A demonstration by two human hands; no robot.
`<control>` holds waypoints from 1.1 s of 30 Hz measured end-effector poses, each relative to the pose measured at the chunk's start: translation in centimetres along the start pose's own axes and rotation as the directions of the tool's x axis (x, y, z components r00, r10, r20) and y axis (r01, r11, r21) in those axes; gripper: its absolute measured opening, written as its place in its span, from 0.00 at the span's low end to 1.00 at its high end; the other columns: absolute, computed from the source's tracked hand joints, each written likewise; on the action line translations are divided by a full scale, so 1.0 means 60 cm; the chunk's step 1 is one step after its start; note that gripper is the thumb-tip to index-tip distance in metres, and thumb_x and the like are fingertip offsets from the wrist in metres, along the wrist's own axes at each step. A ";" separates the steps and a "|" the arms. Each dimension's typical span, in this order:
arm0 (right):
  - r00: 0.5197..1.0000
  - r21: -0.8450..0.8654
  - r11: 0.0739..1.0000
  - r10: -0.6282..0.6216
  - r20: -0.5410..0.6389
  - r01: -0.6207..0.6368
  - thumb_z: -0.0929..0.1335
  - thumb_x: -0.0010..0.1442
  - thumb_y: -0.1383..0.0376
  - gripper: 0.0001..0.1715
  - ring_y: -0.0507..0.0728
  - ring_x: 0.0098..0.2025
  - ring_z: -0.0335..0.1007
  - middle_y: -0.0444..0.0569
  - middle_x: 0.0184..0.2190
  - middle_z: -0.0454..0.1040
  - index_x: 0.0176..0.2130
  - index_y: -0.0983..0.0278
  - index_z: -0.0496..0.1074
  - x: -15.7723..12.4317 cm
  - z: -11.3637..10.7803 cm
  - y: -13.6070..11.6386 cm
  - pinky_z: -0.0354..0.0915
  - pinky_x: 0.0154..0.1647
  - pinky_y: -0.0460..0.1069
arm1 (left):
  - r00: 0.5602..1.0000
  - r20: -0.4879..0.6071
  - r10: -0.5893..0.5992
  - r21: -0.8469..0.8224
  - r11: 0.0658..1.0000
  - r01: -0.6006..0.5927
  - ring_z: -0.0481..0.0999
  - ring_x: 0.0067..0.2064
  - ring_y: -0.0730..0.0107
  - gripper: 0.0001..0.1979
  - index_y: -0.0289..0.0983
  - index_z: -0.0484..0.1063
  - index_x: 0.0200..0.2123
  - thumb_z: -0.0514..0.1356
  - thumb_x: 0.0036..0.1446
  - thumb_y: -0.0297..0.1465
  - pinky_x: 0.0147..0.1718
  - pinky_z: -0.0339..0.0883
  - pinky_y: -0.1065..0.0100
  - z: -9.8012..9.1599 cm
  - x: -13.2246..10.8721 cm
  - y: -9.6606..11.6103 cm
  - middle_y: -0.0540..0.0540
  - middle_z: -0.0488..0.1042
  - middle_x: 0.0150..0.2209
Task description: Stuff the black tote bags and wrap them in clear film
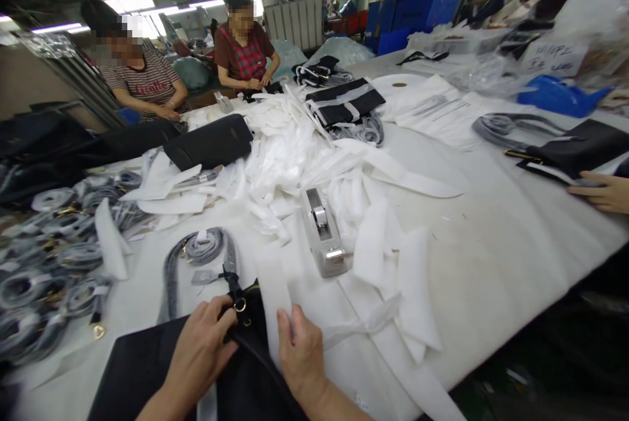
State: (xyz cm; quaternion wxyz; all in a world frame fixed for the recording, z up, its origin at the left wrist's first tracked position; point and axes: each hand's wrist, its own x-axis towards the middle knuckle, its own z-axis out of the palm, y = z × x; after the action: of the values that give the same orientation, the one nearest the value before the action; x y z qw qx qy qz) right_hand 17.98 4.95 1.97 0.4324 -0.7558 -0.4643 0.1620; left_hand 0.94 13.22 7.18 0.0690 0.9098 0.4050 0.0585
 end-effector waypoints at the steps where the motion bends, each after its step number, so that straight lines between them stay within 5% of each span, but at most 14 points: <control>1: 1.000 -0.004 1.000 0.003 0.007 -0.003 0.56 0.67 0.53 0.21 0.52 0.17 0.56 0.41 0.16 0.63 0.29 0.61 0.65 0.000 0.000 -0.001 0.52 0.22 0.47 | 0.999 0.039 0.027 -0.045 0.999 -0.025 0.70 0.46 0.57 0.09 0.40 0.68 0.35 0.63 0.49 0.28 0.44 0.66 0.57 -0.015 0.012 -0.002 0.42 0.69 0.50; 5: 0.999 -0.020 1.000 0.015 0.048 -0.014 0.56 0.67 0.53 0.22 0.53 0.19 0.61 0.43 0.18 0.67 0.31 0.62 0.67 0.002 0.000 -0.003 0.56 0.24 0.47 | 0.950 0.310 -0.023 -0.211 0.973 0.093 0.73 0.39 0.60 0.12 0.39 0.66 0.32 0.59 0.55 0.42 0.38 0.65 0.63 -0.056 0.065 -0.011 0.44 0.75 0.38; 10: 0.999 0.001 1.000 0.015 0.040 -0.015 0.58 0.66 0.59 0.18 0.57 0.33 0.74 0.52 0.35 0.76 0.51 0.66 0.65 0.008 0.002 -0.003 0.67 0.34 0.49 | 0.879 0.458 -0.130 -0.052 0.984 0.173 0.76 0.39 0.56 0.18 0.39 0.66 0.44 0.58 0.51 0.40 0.33 0.62 0.65 -0.061 0.118 -0.013 0.44 0.76 0.35; 14: 0.975 -0.210 0.955 -0.220 -0.037 0.208 0.61 0.62 0.69 0.24 0.63 0.50 0.68 0.61 0.53 0.68 0.58 0.66 0.60 0.022 -0.007 -0.017 0.67 0.47 0.58 | 0.876 0.455 -0.161 -0.080 0.972 0.220 0.75 0.36 0.59 0.09 0.40 0.70 0.32 0.59 0.47 0.37 0.32 0.60 0.67 -0.050 0.123 -0.019 0.47 0.76 0.30; 17: 0.886 -0.286 0.843 -0.462 0.051 0.456 0.59 0.62 0.74 0.17 0.62 0.46 0.68 0.60 0.50 0.69 0.48 0.65 0.69 0.034 -0.014 -0.036 0.66 0.46 0.57 | 0.919 0.336 -0.204 -0.317 0.895 0.315 0.74 0.33 0.65 0.06 0.39 0.69 0.29 0.58 0.47 0.34 0.33 0.62 0.68 -0.034 0.101 -0.028 0.51 0.74 0.27; 21: 0.764 -0.027 0.803 -0.556 0.328 0.596 0.58 0.62 0.78 0.15 0.53 0.32 0.67 0.48 0.32 0.70 0.35 0.64 0.68 0.044 -0.012 -0.058 0.66 0.35 0.46 | 0.912 0.203 -0.356 -0.654 0.644 0.397 0.73 0.32 0.66 0.08 0.38 0.70 0.30 0.59 0.48 0.36 0.32 0.64 0.68 -0.002 0.061 -0.038 0.51 0.73 0.27; 25: 0.702 -0.087 0.762 -0.538 0.467 0.642 0.60 0.61 0.76 0.11 0.53 0.30 0.65 0.46 0.32 0.69 0.37 0.64 0.68 0.045 0.004 -0.059 0.64 0.31 0.46 | 0.813 0.179 -0.554 -0.865 0.305 0.398 0.71 0.29 0.70 0.13 0.36 0.72 0.31 0.65 0.44 0.38 0.30 0.64 0.70 0.036 0.040 -0.034 0.52 0.72 0.25; 29: 0.787 -0.104 0.851 -0.422 0.449 0.515 0.61 0.60 0.78 0.14 0.52 0.33 0.66 0.45 0.33 0.68 0.40 0.62 0.68 0.037 0.016 -0.042 0.65 0.35 0.45 | 0.713 0.275 -0.645 -0.949 -0.065 0.308 0.69 0.25 0.73 0.16 0.35 0.72 0.31 0.69 0.39 0.37 0.26 0.64 0.72 0.067 0.037 -0.018 0.53 0.72 0.24; 33: 0.873 -0.067 0.940 -0.283 0.396 0.335 0.58 0.60 0.79 0.17 0.53 0.34 0.67 0.46 0.34 0.66 0.39 0.63 0.68 0.029 0.019 -0.033 0.67 0.37 0.47 | 0.630 0.310 -0.712 -0.950 -0.249 0.187 0.69 0.23 0.76 0.17 0.35 0.72 0.29 0.71 0.35 0.34 0.24 0.64 0.75 0.074 0.040 0.000 0.54 0.72 0.22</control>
State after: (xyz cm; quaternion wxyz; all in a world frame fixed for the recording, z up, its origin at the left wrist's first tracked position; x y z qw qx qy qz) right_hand 17.05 7.38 3.17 0.3026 -0.6529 -0.6642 0.2027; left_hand 3.25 14.65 2.90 0.6134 0.3151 0.5595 0.4599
